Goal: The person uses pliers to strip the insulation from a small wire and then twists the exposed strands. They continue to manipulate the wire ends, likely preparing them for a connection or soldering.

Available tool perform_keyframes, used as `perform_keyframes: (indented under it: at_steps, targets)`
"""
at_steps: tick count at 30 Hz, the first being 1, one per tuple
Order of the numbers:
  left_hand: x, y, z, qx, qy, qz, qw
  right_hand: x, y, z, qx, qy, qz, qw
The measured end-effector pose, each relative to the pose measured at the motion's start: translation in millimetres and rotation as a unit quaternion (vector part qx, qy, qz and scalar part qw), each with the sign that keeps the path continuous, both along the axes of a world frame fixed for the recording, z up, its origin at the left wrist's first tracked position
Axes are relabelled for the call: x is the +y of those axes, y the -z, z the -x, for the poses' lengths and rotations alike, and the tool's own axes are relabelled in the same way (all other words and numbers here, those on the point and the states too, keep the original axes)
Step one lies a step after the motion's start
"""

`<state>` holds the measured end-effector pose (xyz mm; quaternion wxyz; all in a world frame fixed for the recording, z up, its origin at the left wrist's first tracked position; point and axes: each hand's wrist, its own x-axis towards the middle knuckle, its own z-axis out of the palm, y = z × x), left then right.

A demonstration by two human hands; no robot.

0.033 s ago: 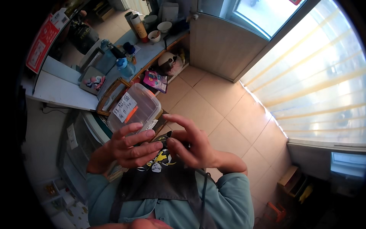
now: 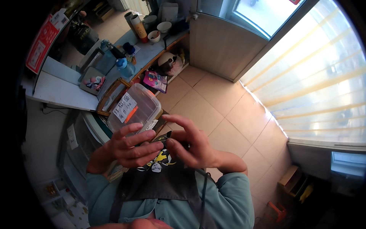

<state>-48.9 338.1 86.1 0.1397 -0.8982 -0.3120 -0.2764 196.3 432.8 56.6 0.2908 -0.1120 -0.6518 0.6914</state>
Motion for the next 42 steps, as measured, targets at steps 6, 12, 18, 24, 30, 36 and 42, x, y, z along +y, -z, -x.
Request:
perform_keyframes:
  at_steps: [6, 12, 18, 24, 30, 36, 42]
  targets:
    - [9, 6, 9, 0.056, -0.118, 0.007, 0.991, -1, 0, -6, 0.003, -0.032, 0.050, 0.998]
    - [5, 14, 9, 0.037, -0.116, -0.039, 0.992, -5, 1, -2, 0.002, -0.013, 0.066, 0.998]
    - [-2, 13, 7, 0.033, -0.086, -0.012, 0.996, -4, 12, -1, 0.018, 0.026, -0.052, 0.998]
    - [-5, 11, 10, 0.054, -0.069, -0.031, 0.996, 6, 2, -1, 0.009, 0.042, -0.123, 0.991]
    - [-5, 12, 11, 0.046, -0.039, -0.027, 0.998, 9, 0, 5, 0.017, 0.073, -0.121, 0.990]
    - [-4, 9, 10, 0.030, -0.033, -0.018, 0.999, 13, 1, 8, 0.015, 0.089, -0.113, 0.989]
    - [-3, 11, 10, 0.030, -0.023, -0.014, 0.999, 25, 4, 4, 0.025, 0.065, -0.201, 0.977]
